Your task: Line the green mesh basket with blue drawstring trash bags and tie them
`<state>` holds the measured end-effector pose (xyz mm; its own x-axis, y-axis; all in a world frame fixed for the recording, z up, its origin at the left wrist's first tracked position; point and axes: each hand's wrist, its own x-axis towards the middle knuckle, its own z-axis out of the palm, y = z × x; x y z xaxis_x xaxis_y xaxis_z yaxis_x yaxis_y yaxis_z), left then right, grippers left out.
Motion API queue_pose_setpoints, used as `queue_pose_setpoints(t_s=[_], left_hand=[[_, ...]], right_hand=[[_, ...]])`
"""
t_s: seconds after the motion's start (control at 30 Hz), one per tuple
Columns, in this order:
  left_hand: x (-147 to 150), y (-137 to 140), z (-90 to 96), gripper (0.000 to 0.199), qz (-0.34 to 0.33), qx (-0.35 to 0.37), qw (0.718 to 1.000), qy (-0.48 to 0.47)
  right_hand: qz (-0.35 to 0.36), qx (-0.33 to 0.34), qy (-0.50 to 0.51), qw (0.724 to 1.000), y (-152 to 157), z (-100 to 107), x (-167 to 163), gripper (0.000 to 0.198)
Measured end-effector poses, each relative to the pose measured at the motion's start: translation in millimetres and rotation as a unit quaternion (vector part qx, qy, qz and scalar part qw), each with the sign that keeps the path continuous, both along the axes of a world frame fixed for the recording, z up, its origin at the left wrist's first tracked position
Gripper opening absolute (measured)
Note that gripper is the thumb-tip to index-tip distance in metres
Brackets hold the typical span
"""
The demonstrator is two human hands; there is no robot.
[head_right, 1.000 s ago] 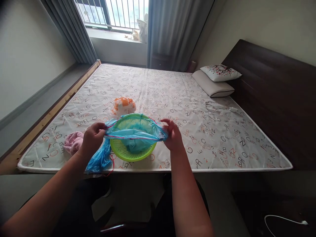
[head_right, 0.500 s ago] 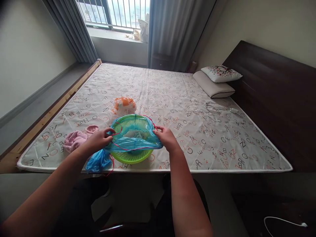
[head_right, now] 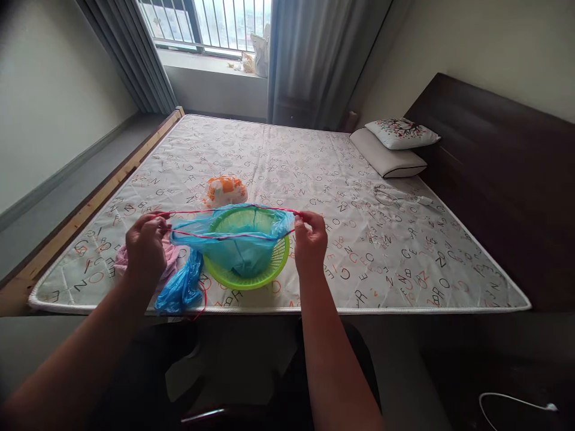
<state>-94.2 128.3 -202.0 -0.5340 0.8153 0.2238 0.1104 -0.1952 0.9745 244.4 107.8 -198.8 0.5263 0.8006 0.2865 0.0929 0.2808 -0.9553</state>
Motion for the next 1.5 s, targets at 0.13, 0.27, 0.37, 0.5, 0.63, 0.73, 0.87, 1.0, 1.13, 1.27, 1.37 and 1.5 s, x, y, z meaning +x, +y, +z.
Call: queue_pose_setpoints(t_s=[0.13,0.27,0.37,0.5,0.63,0.73,0.87,1.0,1.13,1.27,1.37,1.5], left_hand=[[2,4,11.5,0.016,-0.023,0.022,0.98,-0.194],[8,-3,29.2,0.022,-0.051,0.081,0.979,-0.178],[19,-16,46.6,0.026,-0.117,0.132,0.975,-0.133],[45,-38,63.0,0.03,-0.194,0.165,0.962,-0.098],[70,-57,63.9,0.031,-0.259,0.162,0.948,-0.094],[80,-65,61.0,0.034,-0.303,0.123,0.941,-0.084],[85,-69,58.2,0.033,-0.357,0.042,0.929,-0.084],[84,-70,52.8,0.053,-0.444,-0.047,0.892,-0.069],[79,-70,49.9,0.059,-0.503,-0.072,0.861,-0.025],[76,-71,52.7,0.066,-0.549,-0.047,0.827,0.108],[80,-74,49.6,0.056,-0.549,-0.006,0.824,0.144],[87,-79,36.0,0.035,-0.553,-0.051,0.831,0.028]], right_hand=[[0.002,0.058,0.056,0.997,-6,20,-5,0.017],[0.078,0.14,0.067,0.985,-18,46,-13,0.004],[0.168,0.182,0.047,0.968,-32,61,-20,0.005],[0.289,0.174,0.041,0.941,-47,66,-39,0.016],[0.354,0.095,-0.002,0.93,-55,61,-59,0.038],[0.356,0.028,-0.04,0.933,-57,58,-65,0.056],[0.372,-0.022,-0.106,0.922,-57,59,-66,0.07],[0.399,-0.046,-0.124,0.907,-55,61,-68,0.067],[0.412,-0.082,-0.098,0.902,-51,60,-67,0.08],[0.445,-0.088,-0.124,0.883,-46,58,-54,0.07],[0.433,-0.054,-0.205,0.876,-43,63,-43,0.035],[0.349,0.003,-0.22,0.911,-44,73,-36,0.008]])
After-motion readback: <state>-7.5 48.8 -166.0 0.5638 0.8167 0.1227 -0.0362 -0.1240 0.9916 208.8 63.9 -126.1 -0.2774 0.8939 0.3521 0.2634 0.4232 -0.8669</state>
